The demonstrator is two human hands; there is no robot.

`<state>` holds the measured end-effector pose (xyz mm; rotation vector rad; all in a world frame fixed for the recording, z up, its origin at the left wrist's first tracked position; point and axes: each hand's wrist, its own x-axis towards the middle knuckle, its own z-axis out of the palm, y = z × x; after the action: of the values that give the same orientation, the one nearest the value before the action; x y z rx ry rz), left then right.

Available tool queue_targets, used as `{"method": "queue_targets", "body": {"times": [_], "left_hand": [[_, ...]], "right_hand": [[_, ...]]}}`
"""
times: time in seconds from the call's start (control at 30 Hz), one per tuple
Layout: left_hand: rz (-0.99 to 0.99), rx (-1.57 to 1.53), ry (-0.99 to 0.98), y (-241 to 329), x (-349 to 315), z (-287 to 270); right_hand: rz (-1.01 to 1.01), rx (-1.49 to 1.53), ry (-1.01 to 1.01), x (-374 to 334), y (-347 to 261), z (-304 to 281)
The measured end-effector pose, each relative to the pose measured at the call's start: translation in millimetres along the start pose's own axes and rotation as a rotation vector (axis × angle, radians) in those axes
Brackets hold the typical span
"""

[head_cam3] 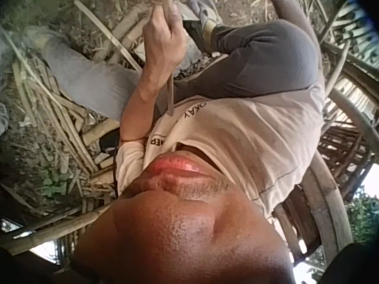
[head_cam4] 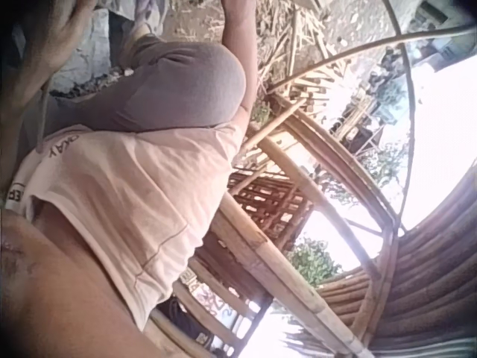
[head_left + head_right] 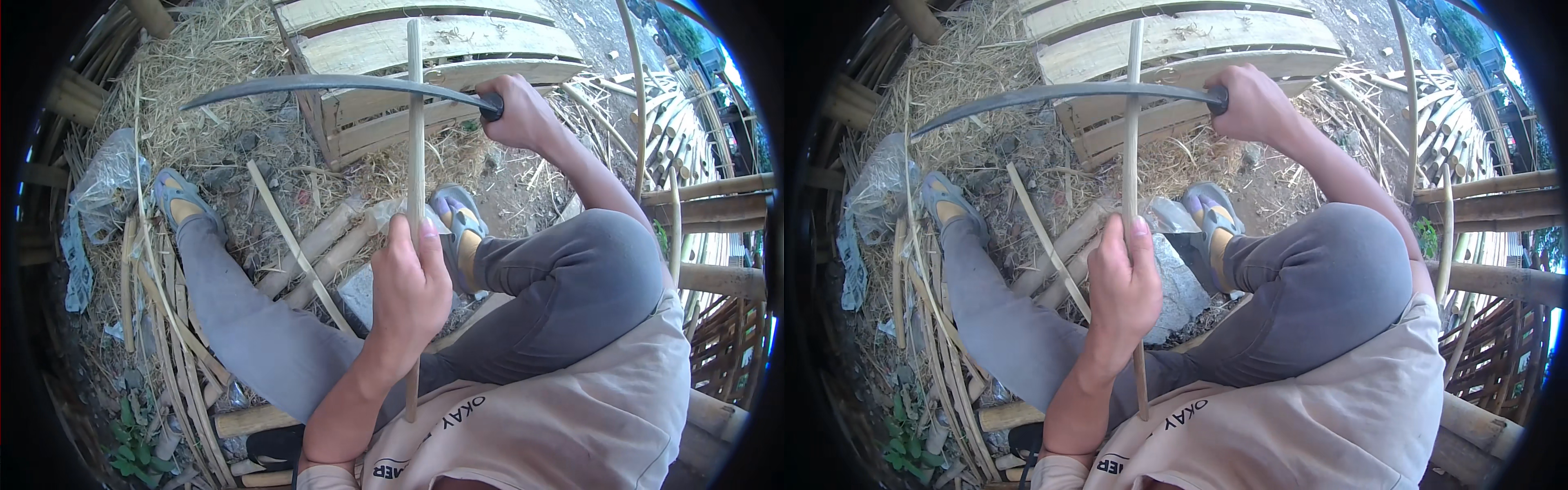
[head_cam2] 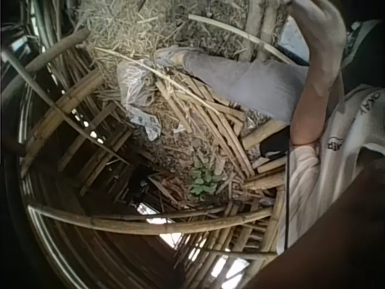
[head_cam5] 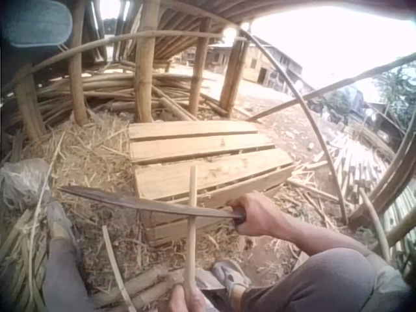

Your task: The person whittles and shapes a bamboo stick by scraping along its length with a machete.

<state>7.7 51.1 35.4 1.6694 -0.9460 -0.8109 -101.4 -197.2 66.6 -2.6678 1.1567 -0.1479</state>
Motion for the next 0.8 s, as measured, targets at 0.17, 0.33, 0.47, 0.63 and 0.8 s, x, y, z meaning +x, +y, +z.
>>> {"method": "queue_targets", "body": {"times": [0.17, 0.33, 0.47, 0.63, 0.8], "left_hand": [[-0.020, -0.031, -0.082, -2.3, -6.9, 5.0], [-0.030, -0.065, -0.105, 4.2, -8.0, 0.3], [-0.015, -0.075, -0.075, -0.3, -7.3, -2.0], [-0.001, -0.016, -0.055, -2.1, -4.5, -7.5], [-0.016, -0.045, -0.049, -2.3, -5.5, -6.5]], "right_hand": [[-0.086, -0.002, 0.280, 3.0, 37.3, 0.5], [-0.122, -0.099, 0.285, 6.5, 38.9, -5.8], [-0.176, -0.085, 0.378, 14.3, 40.1, -1.4], [-0.062, -0.158, 0.177, 26.8, 35.8, -12.3], [-0.136, -0.233, 0.314, 26.2, 38.4, -13.1]]}}
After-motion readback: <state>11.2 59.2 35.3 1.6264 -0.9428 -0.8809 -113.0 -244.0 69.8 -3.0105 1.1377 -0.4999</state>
